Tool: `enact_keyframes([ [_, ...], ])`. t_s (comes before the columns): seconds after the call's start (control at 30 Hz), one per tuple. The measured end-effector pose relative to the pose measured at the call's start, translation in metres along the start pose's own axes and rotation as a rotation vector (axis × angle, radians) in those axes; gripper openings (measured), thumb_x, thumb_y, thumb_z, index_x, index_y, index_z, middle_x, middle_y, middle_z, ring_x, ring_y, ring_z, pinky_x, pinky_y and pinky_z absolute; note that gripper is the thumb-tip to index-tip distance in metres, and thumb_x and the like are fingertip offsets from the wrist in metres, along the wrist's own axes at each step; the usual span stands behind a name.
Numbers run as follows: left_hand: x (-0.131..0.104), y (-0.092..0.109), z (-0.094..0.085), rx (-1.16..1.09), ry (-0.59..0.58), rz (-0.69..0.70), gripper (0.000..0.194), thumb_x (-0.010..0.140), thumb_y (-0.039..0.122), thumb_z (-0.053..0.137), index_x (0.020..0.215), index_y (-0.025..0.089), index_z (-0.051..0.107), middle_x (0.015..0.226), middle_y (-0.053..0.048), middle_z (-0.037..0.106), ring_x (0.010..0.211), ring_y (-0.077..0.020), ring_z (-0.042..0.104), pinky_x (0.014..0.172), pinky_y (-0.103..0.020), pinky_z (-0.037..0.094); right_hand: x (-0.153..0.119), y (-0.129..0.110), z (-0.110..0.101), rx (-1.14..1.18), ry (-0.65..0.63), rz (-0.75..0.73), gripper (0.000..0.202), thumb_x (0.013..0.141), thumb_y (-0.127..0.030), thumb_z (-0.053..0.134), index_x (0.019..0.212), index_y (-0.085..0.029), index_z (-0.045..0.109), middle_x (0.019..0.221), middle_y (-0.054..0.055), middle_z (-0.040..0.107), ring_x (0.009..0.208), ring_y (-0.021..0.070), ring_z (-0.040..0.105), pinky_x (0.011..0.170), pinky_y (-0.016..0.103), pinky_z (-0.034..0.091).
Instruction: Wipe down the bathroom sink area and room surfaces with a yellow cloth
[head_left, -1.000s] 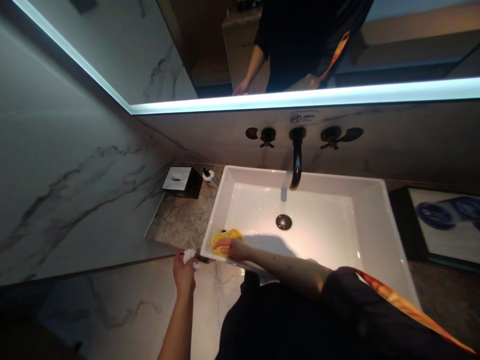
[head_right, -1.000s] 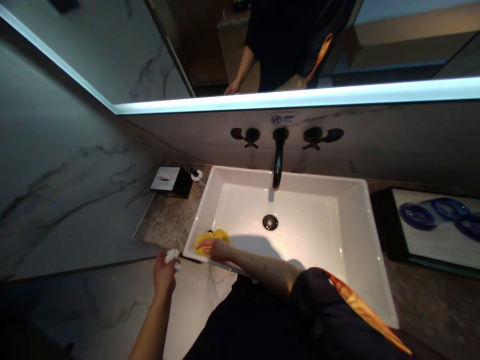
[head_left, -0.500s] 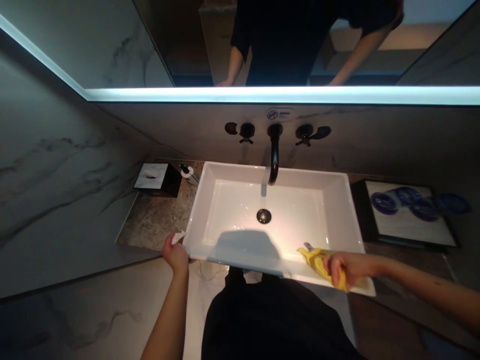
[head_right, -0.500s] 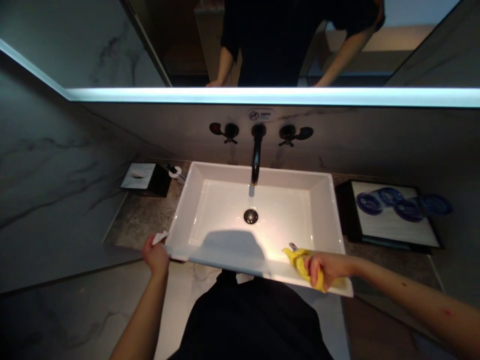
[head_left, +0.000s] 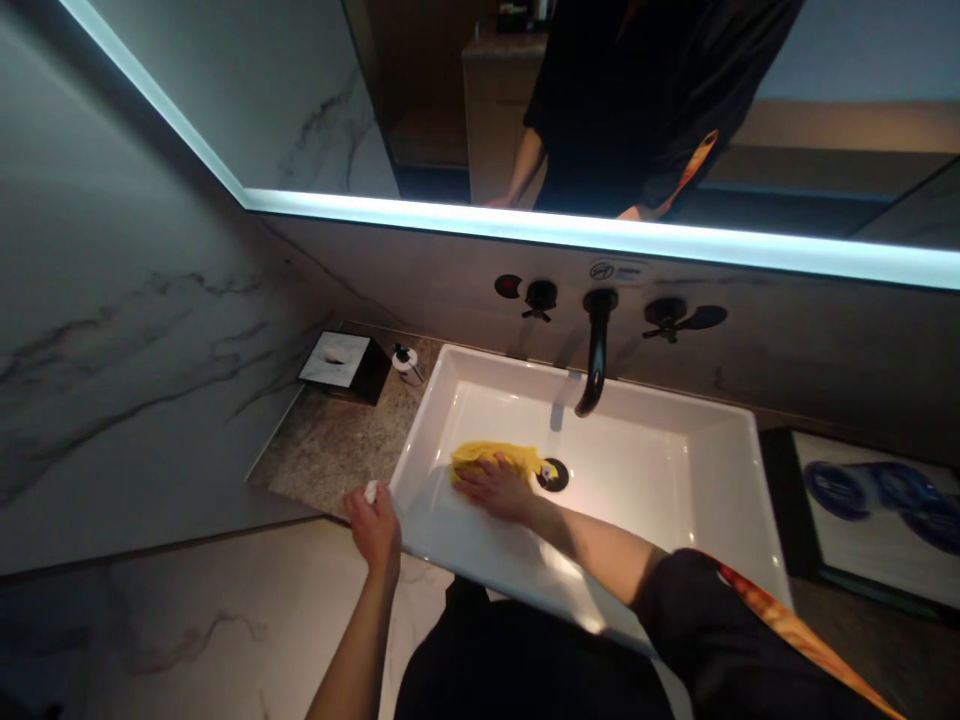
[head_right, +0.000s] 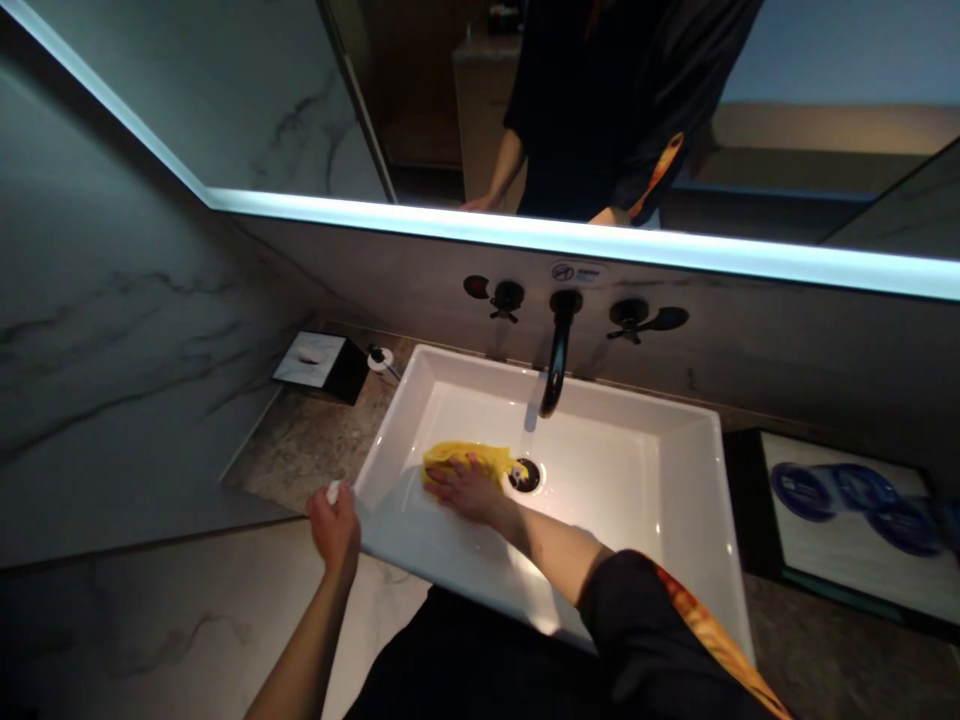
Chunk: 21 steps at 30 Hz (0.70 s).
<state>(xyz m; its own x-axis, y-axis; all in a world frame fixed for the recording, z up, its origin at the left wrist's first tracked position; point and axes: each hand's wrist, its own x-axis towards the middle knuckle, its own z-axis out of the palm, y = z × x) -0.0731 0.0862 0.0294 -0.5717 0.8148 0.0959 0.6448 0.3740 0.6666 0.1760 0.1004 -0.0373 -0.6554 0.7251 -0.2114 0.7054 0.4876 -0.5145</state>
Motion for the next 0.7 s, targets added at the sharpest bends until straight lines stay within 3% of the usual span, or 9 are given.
enact_keyframes([
  [0.1,0.000,0.000,-0.002,0.031,0.005,0.023,0.037,0.083,0.058,0.038,0.089,0.022,0.044,0.097,-0.014,0.053,0.102,-0.0327,0.053,0.097,-0.051,0.046,0.049,0.041,-0.039,-0.103,0.057,0.089,0.048,0.106,-0.040,0.036,0.154,-0.037,0.040,0.163,0.000,0.037,0.149,0.0364,0.031,0.118,0.069,0.021],
  [0.2,0.001,0.002,-0.004,0.050,-0.016,0.016,0.039,0.082,0.059,0.037,0.090,0.021,0.045,0.098,-0.015,0.054,0.104,-0.0346,0.053,0.098,-0.053,0.047,0.046,0.087,-0.072,-0.131,0.113,0.150,0.052,0.105,-0.039,0.039,0.156,-0.030,0.039,0.164,0.004,0.035,0.151,0.0349,0.027,0.119,0.060,0.025],
  [0.27,0.002,0.005,-0.006,0.066,-0.038,0.002,0.040,0.081,0.059,0.036,0.089,0.021,0.044,0.097,-0.016,0.054,0.105,-0.0364,0.053,0.097,-0.055,0.047,0.013,0.115,-0.080,-0.124,0.132,0.154,0.051,0.105,-0.038,0.039,0.155,-0.028,0.041,0.163,0.005,0.038,0.150,0.0317,0.029,0.119,0.052,0.027],
  [0.33,0.002,0.010,-0.007,0.090,-0.062,-0.025,0.041,0.080,0.059,0.036,0.090,0.021,0.044,0.097,-0.017,0.055,0.107,-0.0382,0.054,0.097,-0.056,0.048,-0.039,0.137,-0.080,-0.142,0.139,0.201,0.050,0.105,-0.038,0.038,0.154,-0.028,0.044,0.160,0.006,0.043,0.147,0.0298,0.035,0.119,0.048,0.028],
  [0.47,0.000,0.020,-0.009,0.158,-0.116,-0.120,0.044,0.083,0.057,0.034,0.097,0.019,0.049,0.111,-0.020,0.056,0.108,-0.0382,0.056,0.095,-0.055,0.049,-0.148,0.162,-0.066,-0.256,0.226,0.537,0.049,0.105,-0.035,0.035,0.152,-0.026,0.046,0.153,0.011,0.051,0.138,0.0341,0.044,0.113,0.054,0.033],
  [0.6,-0.001,0.026,-0.011,0.198,-0.180,-0.193,0.047,0.083,0.056,0.031,0.102,0.017,0.050,0.118,-0.022,0.055,0.111,-0.0401,0.056,0.095,-0.056,0.048,-0.210,0.142,-0.034,-0.265,0.365,0.859,0.051,0.100,-0.024,0.038,0.150,-0.023,0.050,0.151,0.016,0.052,0.138,0.0414,0.043,0.104,0.058,0.043],
  [0.7,-0.002,0.025,-0.010,0.158,-0.171,-0.182,0.047,0.083,0.056,0.032,0.104,0.018,0.049,0.118,-0.021,0.056,0.113,-0.0406,0.056,0.096,-0.056,0.048,-0.236,0.109,-0.010,-0.121,0.347,0.807,0.054,0.090,-0.010,0.042,0.139,-0.025,0.062,0.146,0.012,0.057,0.136,0.0350,0.049,0.109,0.052,0.045],
])
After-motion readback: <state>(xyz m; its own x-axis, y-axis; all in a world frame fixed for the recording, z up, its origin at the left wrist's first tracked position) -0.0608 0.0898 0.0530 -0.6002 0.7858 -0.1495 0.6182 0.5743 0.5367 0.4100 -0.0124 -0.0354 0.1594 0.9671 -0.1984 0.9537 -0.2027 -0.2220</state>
